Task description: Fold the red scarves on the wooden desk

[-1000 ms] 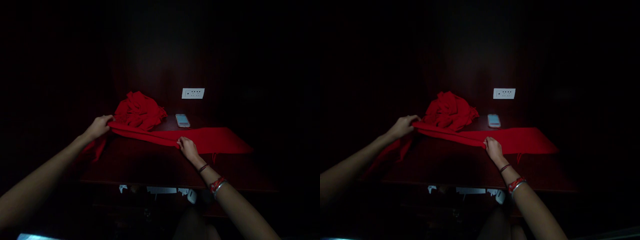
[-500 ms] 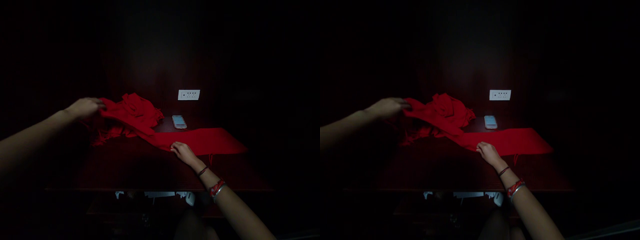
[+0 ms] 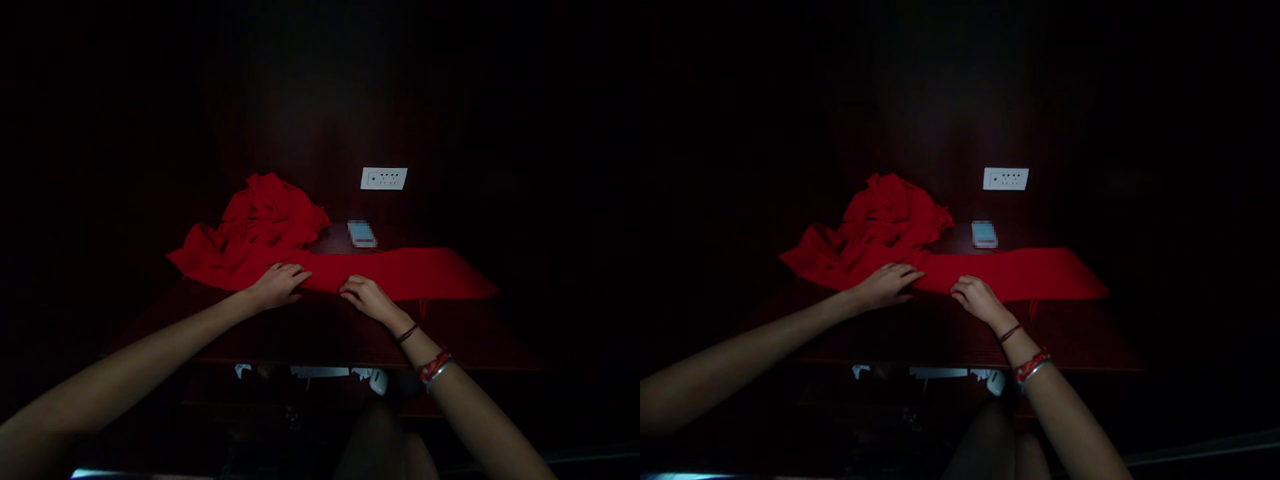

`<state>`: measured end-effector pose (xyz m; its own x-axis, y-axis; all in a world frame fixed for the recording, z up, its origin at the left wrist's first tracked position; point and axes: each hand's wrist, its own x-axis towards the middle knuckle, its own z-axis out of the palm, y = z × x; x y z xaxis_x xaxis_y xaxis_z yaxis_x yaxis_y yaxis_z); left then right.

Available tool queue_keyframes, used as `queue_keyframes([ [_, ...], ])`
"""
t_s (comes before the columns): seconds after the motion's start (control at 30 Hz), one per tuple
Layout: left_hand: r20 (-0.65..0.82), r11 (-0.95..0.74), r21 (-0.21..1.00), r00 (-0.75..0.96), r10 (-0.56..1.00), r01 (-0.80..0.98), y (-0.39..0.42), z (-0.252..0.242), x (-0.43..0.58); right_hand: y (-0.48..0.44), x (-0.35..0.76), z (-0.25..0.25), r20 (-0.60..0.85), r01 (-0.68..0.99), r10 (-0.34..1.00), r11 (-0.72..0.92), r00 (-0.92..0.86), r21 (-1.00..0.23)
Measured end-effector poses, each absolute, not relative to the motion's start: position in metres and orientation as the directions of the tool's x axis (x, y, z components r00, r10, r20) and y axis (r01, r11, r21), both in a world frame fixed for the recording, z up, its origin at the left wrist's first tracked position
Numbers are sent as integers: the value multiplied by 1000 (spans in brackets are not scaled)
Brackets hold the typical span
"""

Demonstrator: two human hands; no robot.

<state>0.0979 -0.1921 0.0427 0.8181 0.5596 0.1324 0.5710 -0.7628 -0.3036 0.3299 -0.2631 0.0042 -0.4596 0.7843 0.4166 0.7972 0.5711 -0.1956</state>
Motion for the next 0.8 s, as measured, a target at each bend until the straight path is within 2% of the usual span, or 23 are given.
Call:
queue_keyframes([
  [0.13, 140, -738, -394, 829, 541, 548, -195, 21, 92, -263, 330, 3, 405, 792, 775, 586, -485, -172],
  [0.33, 148, -698, -488, 838, 526, 524, -195, 18, 46, -265, 329, 4, 344, 803, 772, 591, -534, -80],
  [0.47, 177, -668, -415, 775, 607, 618, -187, 18, 25, -269, 329, 6, 309, 836, 801, 548, -513, -31],
  [0.6, 20, -820, -280, 857, 516, 500, -178, 22, 5, -273, 328, 9, 298, 829, 792, 560, -533, -5],
  [0.67, -33, -848, -264, 874, 485, 460, -179, 29, 1, -275, 327, 11, 308, 817, 778, 577, -547, -6],
  [0.8, -118, -831, -240, 834, 539, 502, -187, 50, 17, -277, 327, 10, 338, 792, 757, 608, -559, -51],
])
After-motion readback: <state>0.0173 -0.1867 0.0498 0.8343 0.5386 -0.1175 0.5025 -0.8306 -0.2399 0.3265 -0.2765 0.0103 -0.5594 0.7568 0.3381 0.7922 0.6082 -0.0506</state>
